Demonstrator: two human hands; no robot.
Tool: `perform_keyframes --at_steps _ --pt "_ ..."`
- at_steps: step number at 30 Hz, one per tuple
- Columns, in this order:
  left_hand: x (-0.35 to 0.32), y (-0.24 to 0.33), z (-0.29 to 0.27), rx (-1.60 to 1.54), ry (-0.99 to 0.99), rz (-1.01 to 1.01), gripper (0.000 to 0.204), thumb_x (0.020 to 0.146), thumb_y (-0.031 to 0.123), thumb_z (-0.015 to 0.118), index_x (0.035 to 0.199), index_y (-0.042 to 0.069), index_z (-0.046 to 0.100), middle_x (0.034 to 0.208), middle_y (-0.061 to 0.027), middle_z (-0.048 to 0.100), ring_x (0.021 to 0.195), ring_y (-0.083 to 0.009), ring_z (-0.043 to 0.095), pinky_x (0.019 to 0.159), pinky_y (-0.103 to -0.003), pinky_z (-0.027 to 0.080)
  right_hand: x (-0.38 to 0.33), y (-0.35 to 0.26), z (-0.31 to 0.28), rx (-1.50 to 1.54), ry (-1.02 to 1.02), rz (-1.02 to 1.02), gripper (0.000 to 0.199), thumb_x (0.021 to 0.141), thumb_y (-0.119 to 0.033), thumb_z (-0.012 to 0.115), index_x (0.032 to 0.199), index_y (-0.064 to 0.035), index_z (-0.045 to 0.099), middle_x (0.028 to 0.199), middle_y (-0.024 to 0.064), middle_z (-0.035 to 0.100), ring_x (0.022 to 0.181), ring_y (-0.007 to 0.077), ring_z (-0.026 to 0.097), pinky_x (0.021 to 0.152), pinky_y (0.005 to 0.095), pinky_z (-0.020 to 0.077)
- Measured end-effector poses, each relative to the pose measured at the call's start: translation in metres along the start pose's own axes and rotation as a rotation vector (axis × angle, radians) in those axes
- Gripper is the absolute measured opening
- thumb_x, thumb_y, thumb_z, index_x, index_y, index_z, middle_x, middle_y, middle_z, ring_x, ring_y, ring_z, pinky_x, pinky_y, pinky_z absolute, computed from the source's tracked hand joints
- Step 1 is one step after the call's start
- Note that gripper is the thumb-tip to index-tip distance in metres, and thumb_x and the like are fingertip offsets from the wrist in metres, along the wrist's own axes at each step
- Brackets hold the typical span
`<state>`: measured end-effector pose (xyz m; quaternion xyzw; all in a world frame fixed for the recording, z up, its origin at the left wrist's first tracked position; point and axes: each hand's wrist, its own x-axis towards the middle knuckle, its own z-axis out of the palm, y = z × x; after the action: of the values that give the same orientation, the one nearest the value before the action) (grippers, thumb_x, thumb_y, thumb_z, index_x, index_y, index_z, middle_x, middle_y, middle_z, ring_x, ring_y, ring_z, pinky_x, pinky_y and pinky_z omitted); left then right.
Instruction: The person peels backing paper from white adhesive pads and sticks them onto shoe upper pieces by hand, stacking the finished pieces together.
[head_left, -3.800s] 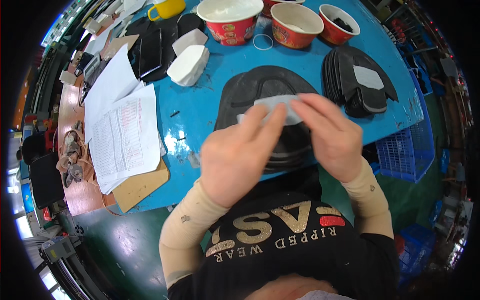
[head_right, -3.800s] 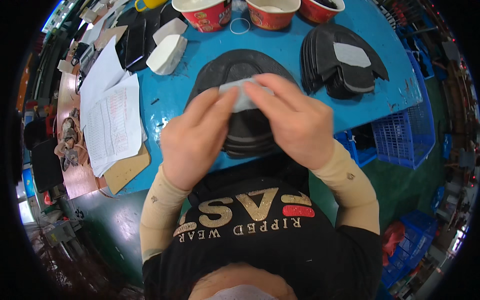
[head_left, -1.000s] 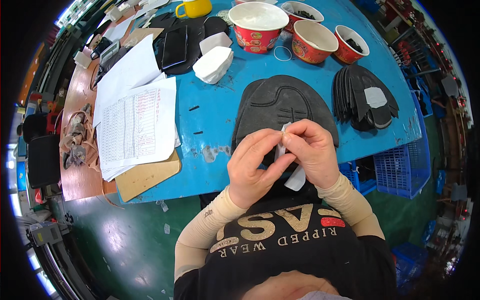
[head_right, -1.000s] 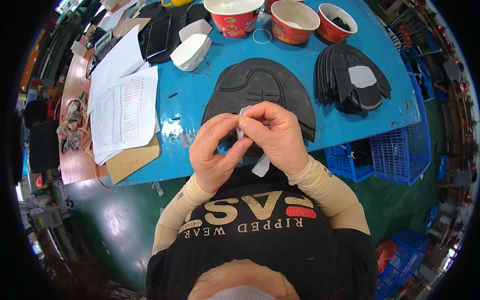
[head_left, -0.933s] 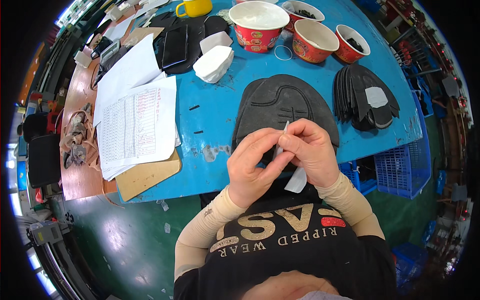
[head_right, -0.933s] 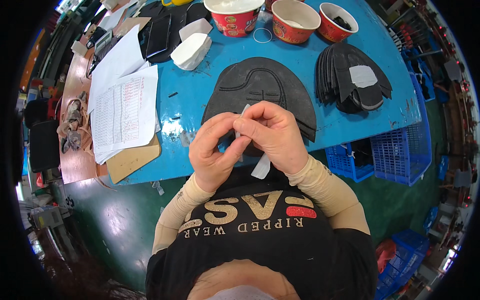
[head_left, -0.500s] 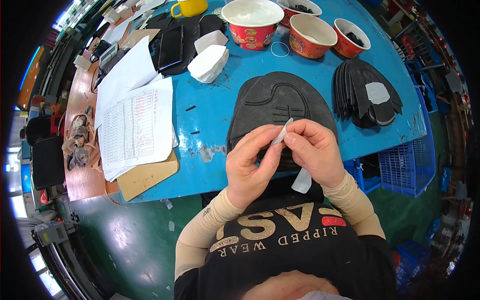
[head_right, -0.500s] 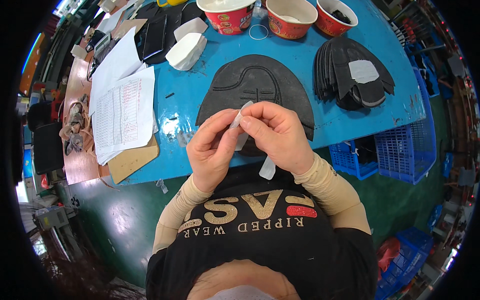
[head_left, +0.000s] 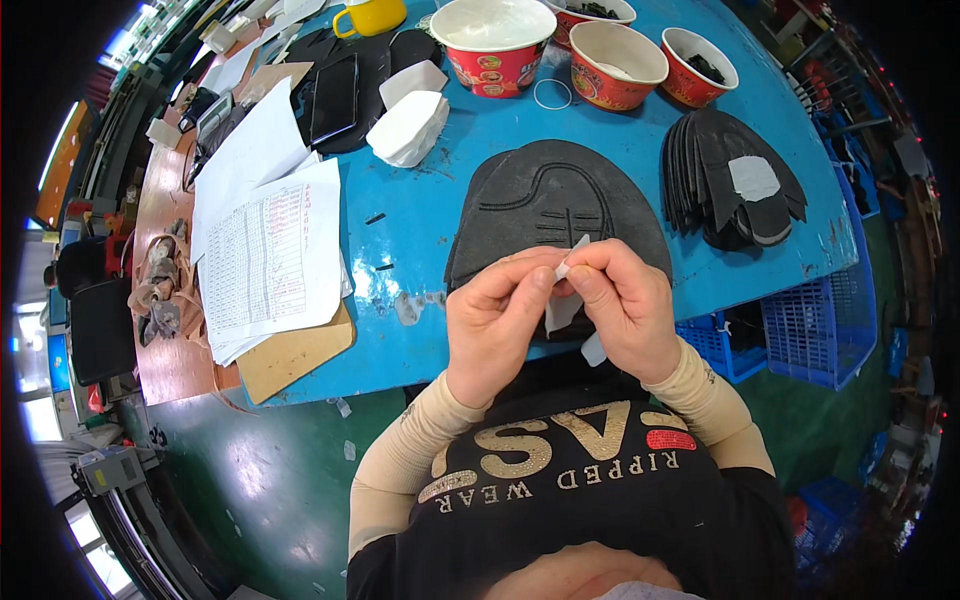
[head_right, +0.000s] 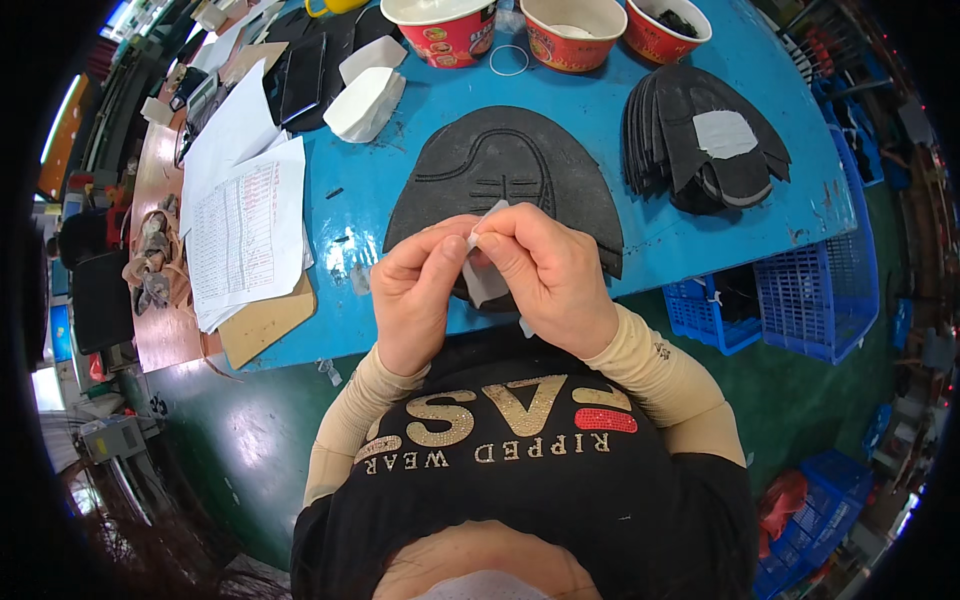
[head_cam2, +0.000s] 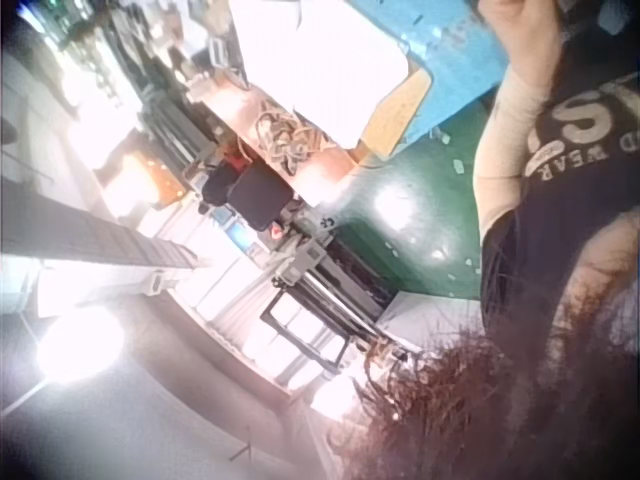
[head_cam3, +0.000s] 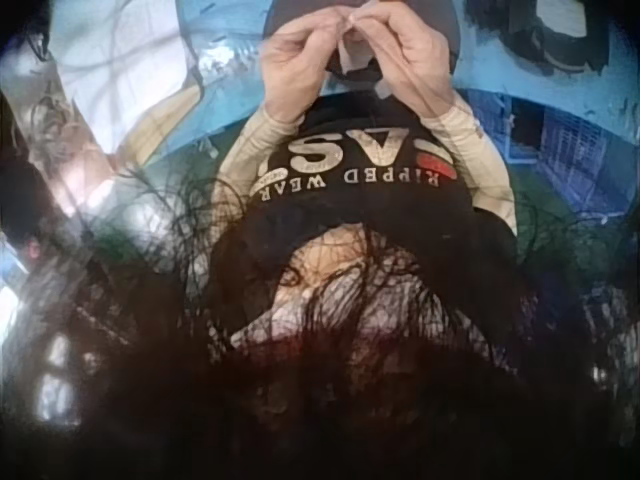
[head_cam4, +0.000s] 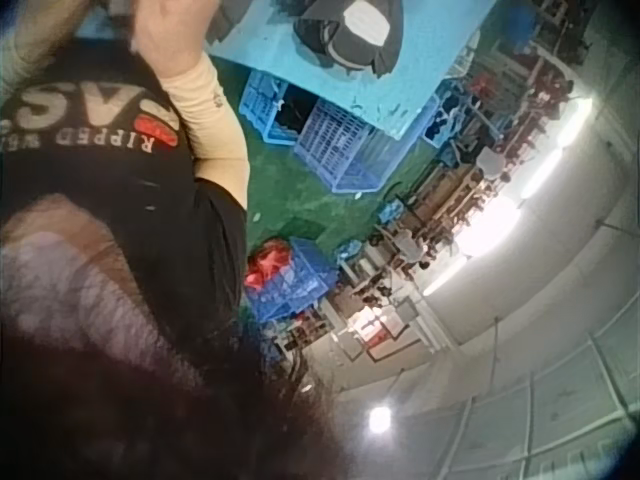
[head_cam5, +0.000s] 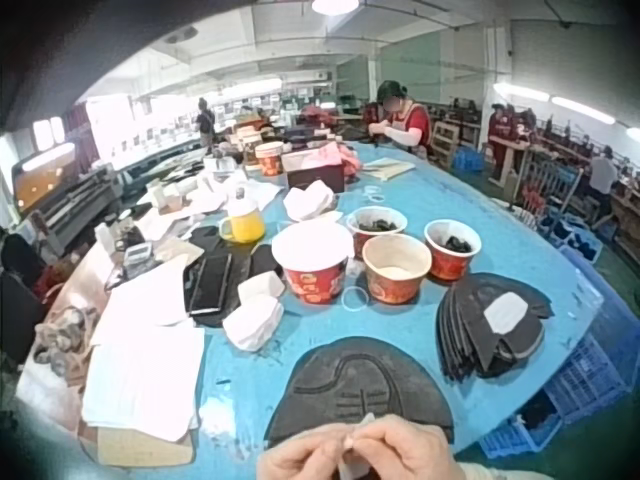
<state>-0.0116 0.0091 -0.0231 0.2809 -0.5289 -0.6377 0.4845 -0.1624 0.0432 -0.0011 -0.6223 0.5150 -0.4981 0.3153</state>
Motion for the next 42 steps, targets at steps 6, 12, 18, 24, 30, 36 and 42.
perform_keyframes --at_steps 6,12,18,24,30,36,42 --pt "-0.001 0.008 -0.001 -0.308 0.047 -0.23 0.017 0.092 0.004 0.055 0.105 -0.004 0.063 0.108 -0.0109 0.063 0.095 -0.012 0.058 0.083 -0.025 0.048 -0.001 -0.002 -0.001 0.14 -0.032 0.107 0.009 0.093 -0.01 0.055 0.094 -0.0016 0.057 0.079 0.0068 0.063 0.069 0.0127 0.063 0.061 0.0242 0.0488" --pt "-0.001 0.002 -0.011 -0.281 0.079 -0.21 0.015 0.091 0.009 0.058 0.101 -0.001 0.063 0.101 -0.0068 0.064 0.09 -0.009 0.057 0.079 -0.023 0.046 -0.002 0.001 0.002 0.078 -0.017 0.051 0.008 0.092 -0.01 0.056 0.092 -0.0017 0.058 0.078 0.0068 0.063 0.067 0.0114 0.06 0.059 0.0235 0.047" --pt "-0.002 0.009 -0.015 -0.293 0.109 -0.207 0.014 0.091 0.008 0.059 0.101 -0.001 0.063 0.096 -0.005 0.064 0.085 -0.0079 0.055 0.074 -0.022 0.045 0.017 -0.009 -0.018 -0.461 0.112 -0.511 0.034 0.075 -0.006 0.066 0.109 -0.009 0.064 0.104 0.0071 0.061 0.064 0.0166 0.06 0.052 0.0244 0.0478" --pt "-0.005 0.008 -0.016 -0.282 -0.007 -0.291 0.014 0.091 0.008 0.059 0.1 -0.002 0.062 0.087 -0.0017 0.063 0.079 -0.0055 0.055 0.07 -0.019 0.045 0.037 -0.029 -0.023 -0.68 -0.2 -0.759 0.022 0.065 -0.007 0.065 0.087 -0.0067 0.066 0.101 0.0064 0.063 0.058 0.0134 0.057 0.045 0.0243 0.0415" --pt "-0.016 0.015 -0.043 0.088 0.184 -0.128 0.01 0.091 0.007 0.058 0.097 -0.001 0.061 0.084 -0.0011 0.062 0.075 -0.0059 0.055 0.067 -0.02 0.046 -0.001 -0.066 -0.046 -0.655 -0.351 -0.738 0.016 0.064 -0.012 0.07 0.078 -0.0085 0.063 0.093 0.0081 0.066 0.049 0.0111 0.053 0.041 0.0217 0.0312" --pt "0.001 0.006 -0.086 0.343 0.3 0.137 0.009 0.092 0.005 0.055 0.099 -0.001 0.057 0.096 -0.008 0.059 0.082 -0.0101 0.056 0.072 -0.022 0.045 0.009 -0.089 -0.053 -0.248 -0.184 0.104 0.008 0.076 -0.004 0.068 0.077 -0.0061 0.06 0.076 0.0059 0.063 0.052 0.0076 0.052 0.045 0.0211 0.0347" --pt "0.008 0.008 -0.086 0.1 0.179 0.198 0.014 0.093 -0.003 0.044 0.107 -0.003 0.05 0.111 -0.0099 0.054 0.088 -0.0137 0.057 0.076 -0.026 0.046 0.047 -0.004 -0.034 0.082 0.015 0.45 0.012 0.088 -0.011 0.06 0.089 -0.0006 0.053 0.073 -0.0009 0.058 0.065 0.0022 0.049 0.057 0.0181 0.0393"
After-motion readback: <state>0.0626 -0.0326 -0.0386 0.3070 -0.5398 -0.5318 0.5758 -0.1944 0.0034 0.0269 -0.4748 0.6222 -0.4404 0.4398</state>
